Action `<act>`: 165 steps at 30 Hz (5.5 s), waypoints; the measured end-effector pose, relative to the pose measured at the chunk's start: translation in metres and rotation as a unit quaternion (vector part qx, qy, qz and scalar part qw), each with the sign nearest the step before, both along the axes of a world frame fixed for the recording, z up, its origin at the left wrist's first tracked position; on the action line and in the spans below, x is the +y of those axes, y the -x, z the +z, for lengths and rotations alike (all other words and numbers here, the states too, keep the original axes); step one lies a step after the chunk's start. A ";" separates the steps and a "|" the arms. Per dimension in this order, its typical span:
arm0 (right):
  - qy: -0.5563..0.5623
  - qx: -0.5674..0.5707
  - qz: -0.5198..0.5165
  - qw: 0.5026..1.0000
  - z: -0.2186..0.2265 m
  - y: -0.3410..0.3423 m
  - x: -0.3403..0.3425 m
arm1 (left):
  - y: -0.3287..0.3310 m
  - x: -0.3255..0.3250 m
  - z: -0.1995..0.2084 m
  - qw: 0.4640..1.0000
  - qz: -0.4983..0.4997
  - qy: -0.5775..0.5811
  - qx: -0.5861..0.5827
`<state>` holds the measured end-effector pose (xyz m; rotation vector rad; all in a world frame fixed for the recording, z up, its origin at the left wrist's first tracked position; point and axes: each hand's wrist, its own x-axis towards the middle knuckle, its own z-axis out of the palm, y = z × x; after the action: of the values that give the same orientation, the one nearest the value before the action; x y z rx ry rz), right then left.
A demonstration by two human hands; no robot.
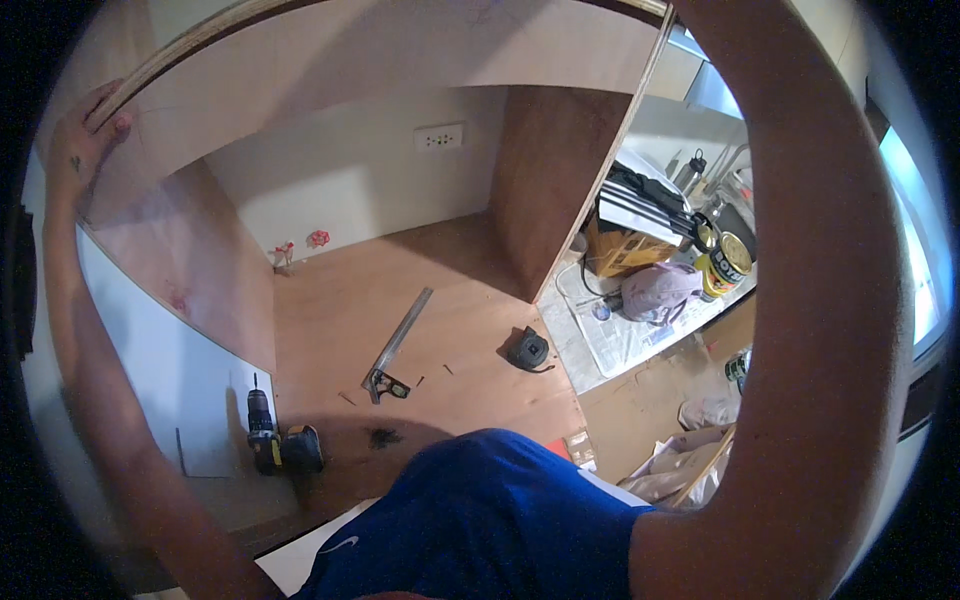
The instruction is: The person uses a cordless drill to drive screws into a wooden cabinet structure, securing a shelf or side panel. They then use a rubber mallet to tap a curved wooden trim piece into place along the top edge of the cabinet.
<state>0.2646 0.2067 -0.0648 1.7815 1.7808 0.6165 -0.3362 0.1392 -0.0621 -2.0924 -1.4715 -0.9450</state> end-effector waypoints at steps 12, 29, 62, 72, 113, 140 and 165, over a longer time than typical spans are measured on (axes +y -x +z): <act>-0.048 -0.132 0.067 0.988 0.076 -0.010 0.007 | -0.007 0.007 -0.011 0.991 -0.091 0.044 -0.091; -0.258 0.040 0.096 0.961 0.116 -0.036 -0.135 | 0.013 -0.005 -0.007 0.995 -0.089 -0.045 -0.015; -0.444 0.157 0.506 0.723 0.009 0.279 -0.267 | -0.035 -0.029 -0.092 0.938 -0.069 -0.339 0.034; -0.392 0.075 0.495 0.771 0.010 0.387 -0.195 | -0.022 -0.031 -0.092 0.952 -0.062 -0.275 0.121; -0.389 0.116 0.457 0.792 -0.028 0.396 -0.211 | -0.022 -0.029 -0.090 0.949 -0.095 -0.285 0.094; -0.438 0.123 0.460 0.763 -0.030 0.396 -0.186 | -0.022 -0.016 -0.095 0.948 -0.118 -0.289 0.069; -0.564 0.557 0.208 0.573 -0.074 0.044 -0.368 | -0.034 -0.061 -0.086 0.960 -0.044 -0.270 0.063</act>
<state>0.2202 -0.1613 -0.1392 3.0449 3.1387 1.1168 -0.3017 0.0777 -0.1479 -1.7801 -0.9245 -1.0778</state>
